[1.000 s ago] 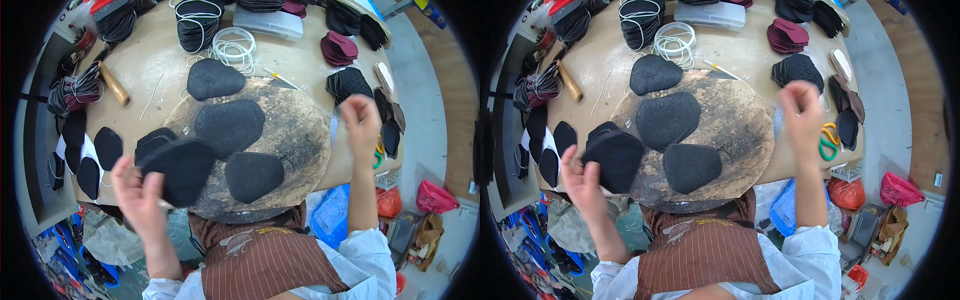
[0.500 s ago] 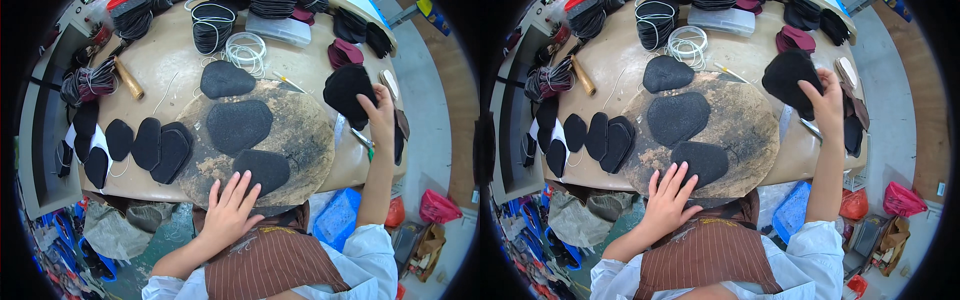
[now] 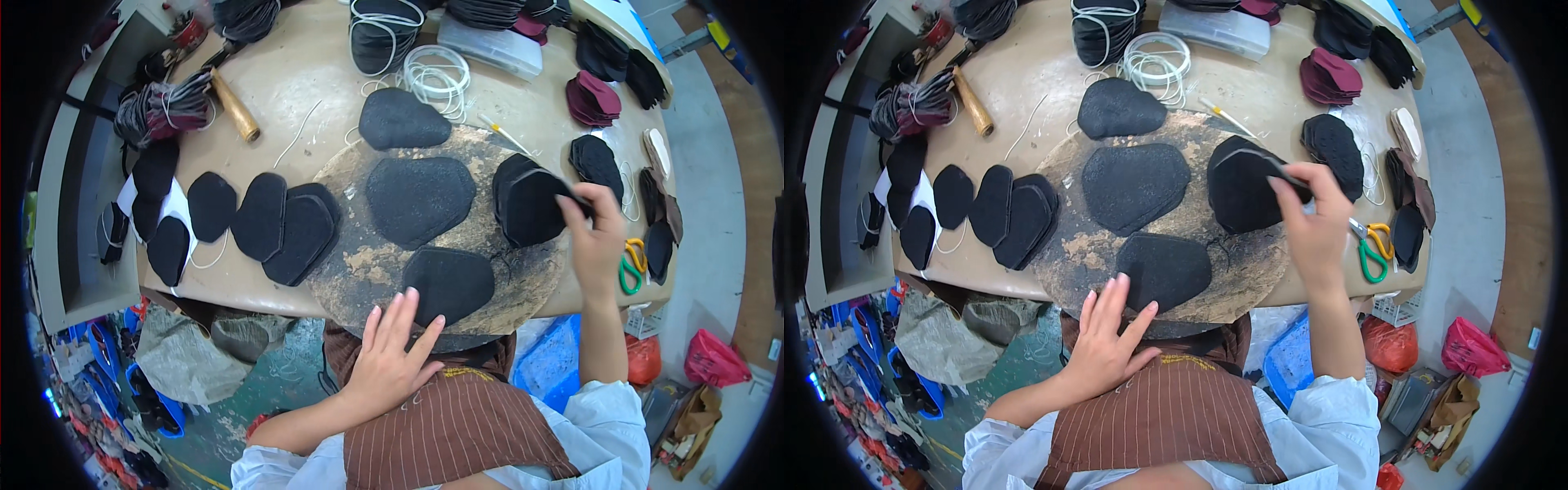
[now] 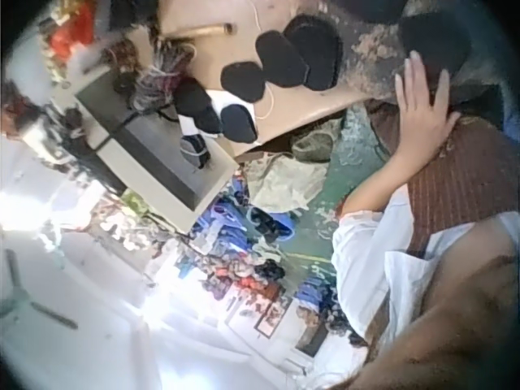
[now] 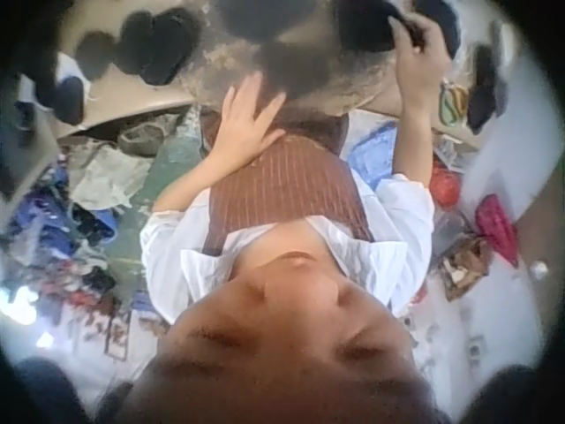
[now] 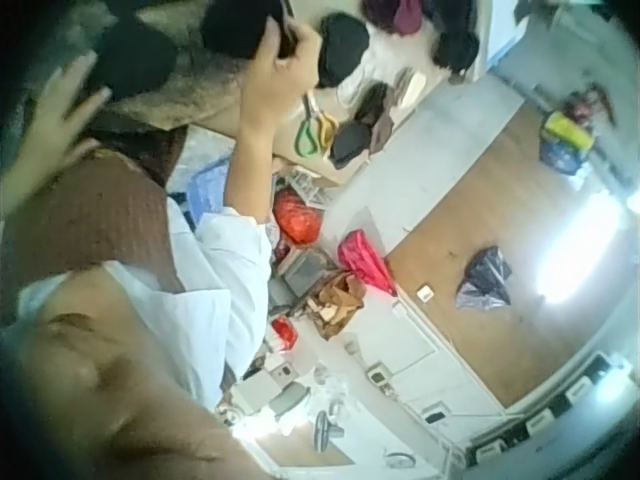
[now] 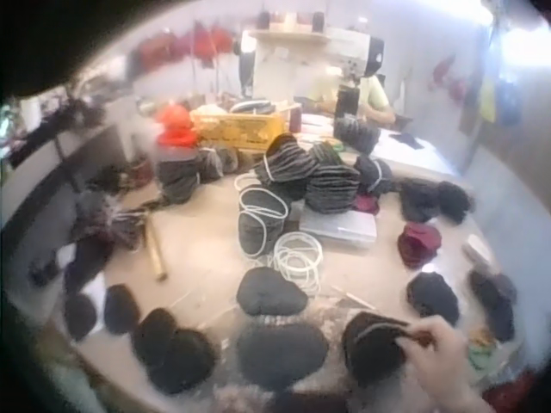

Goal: The person repeatedly picks up black, textured fabric pieces from a table and stacks them into a neat pile. They handle the pieces one by one, aligning them before placing them on top of the growing stack. The person occasionally gathers the entire stack and repositions it on the table.

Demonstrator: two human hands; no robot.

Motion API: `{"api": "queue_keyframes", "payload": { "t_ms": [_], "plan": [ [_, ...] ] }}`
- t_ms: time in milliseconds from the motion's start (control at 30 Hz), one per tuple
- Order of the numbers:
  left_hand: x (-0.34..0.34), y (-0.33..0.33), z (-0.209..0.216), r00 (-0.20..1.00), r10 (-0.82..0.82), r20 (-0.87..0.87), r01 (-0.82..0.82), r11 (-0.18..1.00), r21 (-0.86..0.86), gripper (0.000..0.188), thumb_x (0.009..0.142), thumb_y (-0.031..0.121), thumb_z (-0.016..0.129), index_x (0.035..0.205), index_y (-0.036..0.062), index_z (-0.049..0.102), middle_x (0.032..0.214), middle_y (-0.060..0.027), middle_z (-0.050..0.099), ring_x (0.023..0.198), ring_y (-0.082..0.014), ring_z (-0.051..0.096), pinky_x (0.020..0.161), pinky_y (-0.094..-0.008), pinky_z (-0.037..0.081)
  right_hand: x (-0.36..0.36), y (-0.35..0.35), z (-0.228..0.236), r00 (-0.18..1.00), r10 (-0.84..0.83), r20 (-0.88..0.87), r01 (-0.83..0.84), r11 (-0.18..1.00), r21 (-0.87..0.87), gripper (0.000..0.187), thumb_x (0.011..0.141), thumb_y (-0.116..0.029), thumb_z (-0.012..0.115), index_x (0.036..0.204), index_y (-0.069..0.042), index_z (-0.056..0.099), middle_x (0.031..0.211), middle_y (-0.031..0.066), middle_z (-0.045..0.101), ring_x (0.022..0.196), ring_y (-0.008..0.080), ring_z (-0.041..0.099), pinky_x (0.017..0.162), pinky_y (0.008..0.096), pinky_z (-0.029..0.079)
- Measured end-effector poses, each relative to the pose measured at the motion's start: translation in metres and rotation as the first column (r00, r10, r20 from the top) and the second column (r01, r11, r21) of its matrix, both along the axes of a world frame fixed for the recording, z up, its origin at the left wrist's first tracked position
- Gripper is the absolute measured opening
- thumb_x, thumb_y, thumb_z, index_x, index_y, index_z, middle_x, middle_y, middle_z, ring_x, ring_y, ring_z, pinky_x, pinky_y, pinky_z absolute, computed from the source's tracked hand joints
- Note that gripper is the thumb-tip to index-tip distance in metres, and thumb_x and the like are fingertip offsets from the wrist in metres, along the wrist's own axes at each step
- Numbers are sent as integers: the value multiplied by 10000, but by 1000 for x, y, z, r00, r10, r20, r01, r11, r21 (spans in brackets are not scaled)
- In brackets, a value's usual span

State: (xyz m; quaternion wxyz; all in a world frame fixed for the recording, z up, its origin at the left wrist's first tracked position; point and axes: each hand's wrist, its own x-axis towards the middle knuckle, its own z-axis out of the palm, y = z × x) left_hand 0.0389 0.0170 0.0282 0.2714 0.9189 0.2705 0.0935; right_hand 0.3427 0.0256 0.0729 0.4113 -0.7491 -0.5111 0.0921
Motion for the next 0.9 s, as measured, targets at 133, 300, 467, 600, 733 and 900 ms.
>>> {"api": "queue_keyframes", "payload": {
  "t_ms": [133,300,467,600,733,900],
  "plan": [
    [-11,-3,0,992,114,45,-115,993,10,684,701,289,788,1317,147,529,1417,-383,221,1308,-493,302,1027,-567,302,-16,-17,24,785,154,-599,-202,979,-13,211,821,23,672,994,-6,555,912,16,609,835,64,571,746,204,466],
    [-15,-10,-5,981,171,95,-172,985,3,619,716,273,771,1290,181,557,1418,-339,274,1310,-442,341,1036,-547,310,-55,-16,-22,616,135,-777,-422,889,-180,186,828,-3,684,978,-2,574,895,8,620,835,57,572,745,217,475],
    [-22,-10,-9,980,140,140,-138,990,-23,519,699,242,791,1186,161,633,1393,-371,267,1305,-469,330,998,-579,335,-67,-11,-31,709,187,-680,-442,869,-223,192,826,-16,698,977,15,584,894,27,636,842,63,582,739,226,482],
    [-24,-10,-11,973,154,171,-149,988,-43,490,700,226,787,1162,156,641,1380,-370,294,1290,-469,358,978,-579,358,-69,-11,-35,731,207,-651,-451,862,-233,200,819,-29,709,974,20,593,890,33,644,842,68,586,739,228,483],
    [-22,-11,-13,973,166,158,-162,986,-37,516,699,233,788,1188,180,633,1385,-368,285,1295,-468,349,979,-574,357,-70,-11,-37,762,202,-615,-434,864,-254,202,813,-38,716,965,21,597,863,33,650,819,66,587,723,231,484],
    [-17,-13,-14,984,172,39,-172,985,-5,651,720,284,771,1326,258,533,1401,-322,262,1300,-427,327,997,-548,335,-71,-13,-36,821,222,-525,-412,868,-277,192,804,-45,726,936,23,604,844,43,659,804,74,606,693,233,488]
  ]
}}
